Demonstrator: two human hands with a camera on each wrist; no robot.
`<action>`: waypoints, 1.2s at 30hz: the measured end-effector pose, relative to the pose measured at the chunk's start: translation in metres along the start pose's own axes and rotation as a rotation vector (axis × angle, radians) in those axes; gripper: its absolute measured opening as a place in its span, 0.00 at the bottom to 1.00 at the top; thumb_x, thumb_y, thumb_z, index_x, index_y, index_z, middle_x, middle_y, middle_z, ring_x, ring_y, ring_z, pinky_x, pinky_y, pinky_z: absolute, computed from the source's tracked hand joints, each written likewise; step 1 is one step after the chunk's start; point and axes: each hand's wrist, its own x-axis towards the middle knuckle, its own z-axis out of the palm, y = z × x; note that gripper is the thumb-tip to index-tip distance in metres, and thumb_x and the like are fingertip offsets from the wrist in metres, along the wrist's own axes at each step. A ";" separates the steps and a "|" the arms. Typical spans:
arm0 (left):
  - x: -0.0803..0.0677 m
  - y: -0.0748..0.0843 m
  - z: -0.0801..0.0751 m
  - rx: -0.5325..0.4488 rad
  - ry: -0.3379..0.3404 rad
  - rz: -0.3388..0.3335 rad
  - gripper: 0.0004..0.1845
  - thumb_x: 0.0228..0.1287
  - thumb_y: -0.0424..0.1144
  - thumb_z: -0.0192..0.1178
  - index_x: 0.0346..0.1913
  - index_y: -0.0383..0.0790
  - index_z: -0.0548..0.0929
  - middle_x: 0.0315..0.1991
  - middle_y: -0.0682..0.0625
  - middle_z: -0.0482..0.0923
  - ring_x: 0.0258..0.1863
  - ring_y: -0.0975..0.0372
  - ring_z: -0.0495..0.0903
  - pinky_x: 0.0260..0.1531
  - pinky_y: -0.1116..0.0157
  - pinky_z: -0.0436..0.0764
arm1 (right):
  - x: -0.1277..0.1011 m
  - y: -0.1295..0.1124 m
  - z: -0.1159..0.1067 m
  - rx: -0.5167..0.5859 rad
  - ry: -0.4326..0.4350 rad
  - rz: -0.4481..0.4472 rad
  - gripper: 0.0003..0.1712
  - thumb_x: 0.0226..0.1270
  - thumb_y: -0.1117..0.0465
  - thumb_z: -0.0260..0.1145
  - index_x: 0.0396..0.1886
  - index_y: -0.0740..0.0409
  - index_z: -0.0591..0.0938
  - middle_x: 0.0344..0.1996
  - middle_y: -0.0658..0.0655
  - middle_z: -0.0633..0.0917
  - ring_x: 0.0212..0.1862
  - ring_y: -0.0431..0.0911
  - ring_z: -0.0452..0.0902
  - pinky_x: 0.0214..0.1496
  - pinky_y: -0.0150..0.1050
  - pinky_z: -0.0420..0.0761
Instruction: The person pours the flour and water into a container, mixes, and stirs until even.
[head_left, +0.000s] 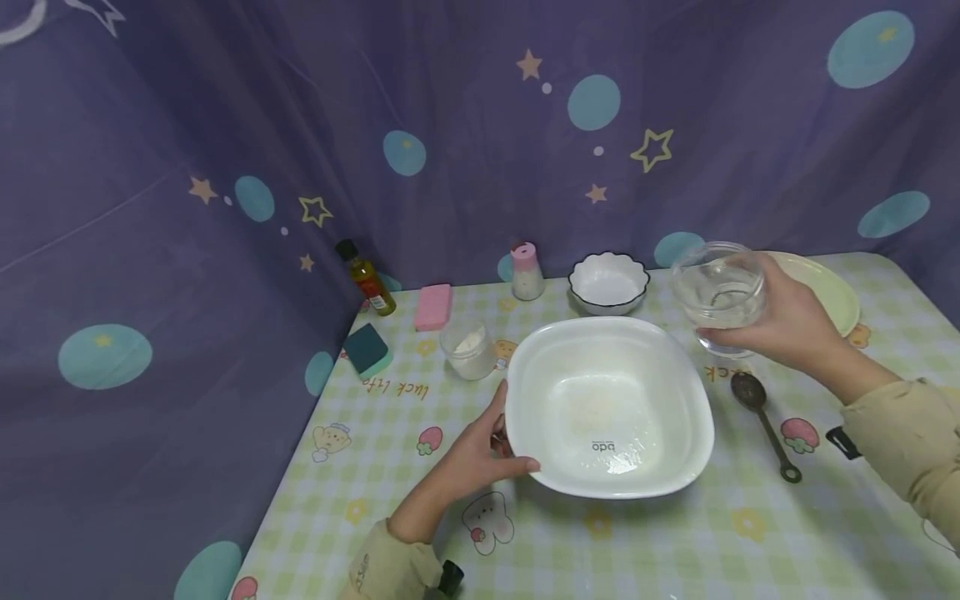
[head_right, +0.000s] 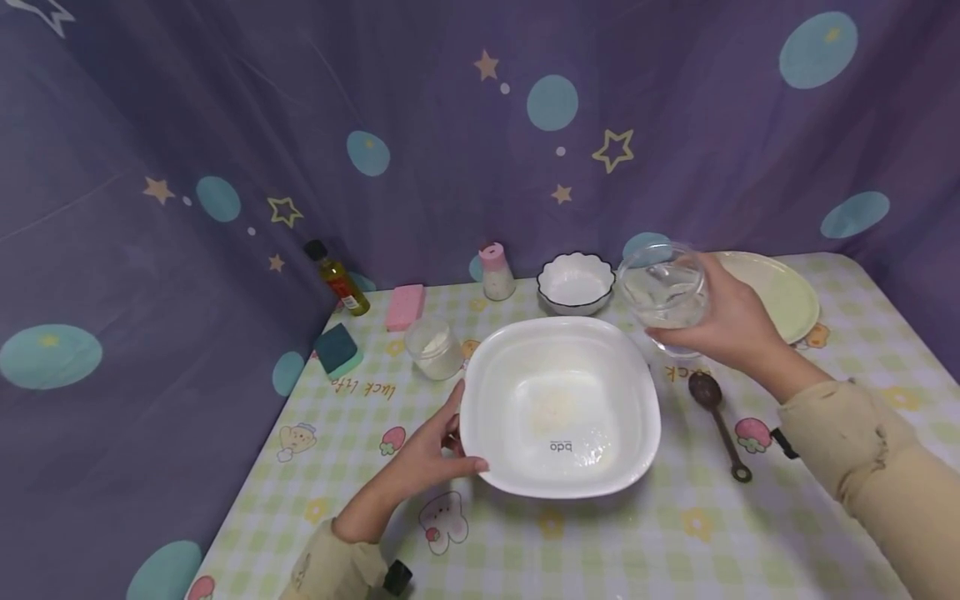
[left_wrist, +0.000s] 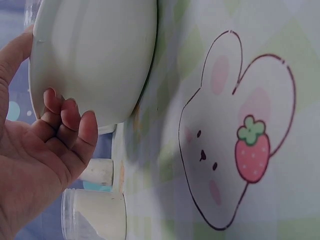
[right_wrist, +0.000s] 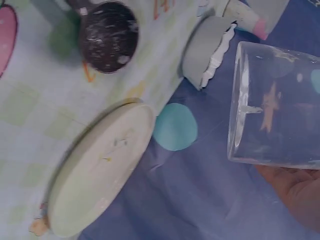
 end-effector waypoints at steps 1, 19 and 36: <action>0.000 0.000 0.000 -0.002 -0.001 0.002 0.61 0.57 0.42 0.72 0.78 0.54 0.34 0.37 0.44 0.83 0.31 0.59 0.78 0.34 0.64 0.78 | 0.000 -0.002 0.000 -0.003 0.003 -0.008 0.61 0.37 0.51 0.85 0.70 0.58 0.62 0.59 0.71 0.71 0.55 0.69 0.68 0.49 0.66 0.66; 0.001 0.001 0.000 -0.013 -0.009 -0.001 0.61 0.57 0.36 0.72 0.78 0.55 0.34 0.39 0.40 0.83 0.32 0.55 0.77 0.35 0.63 0.78 | -0.001 -0.039 0.004 -0.107 -0.006 -0.147 0.59 0.35 0.50 0.85 0.68 0.61 0.66 0.58 0.67 0.75 0.54 0.67 0.72 0.50 0.65 0.70; -0.004 0.027 -0.001 -0.085 -0.033 0.023 0.60 0.58 0.32 0.71 0.78 0.43 0.34 0.43 0.32 0.81 0.30 0.54 0.78 0.33 0.62 0.79 | -0.003 -0.051 0.015 -0.216 -0.047 -0.202 0.59 0.33 0.52 0.85 0.68 0.61 0.65 0.59 0.66 0.75 0.53 0.64 0.74 0.47 0.63 0.74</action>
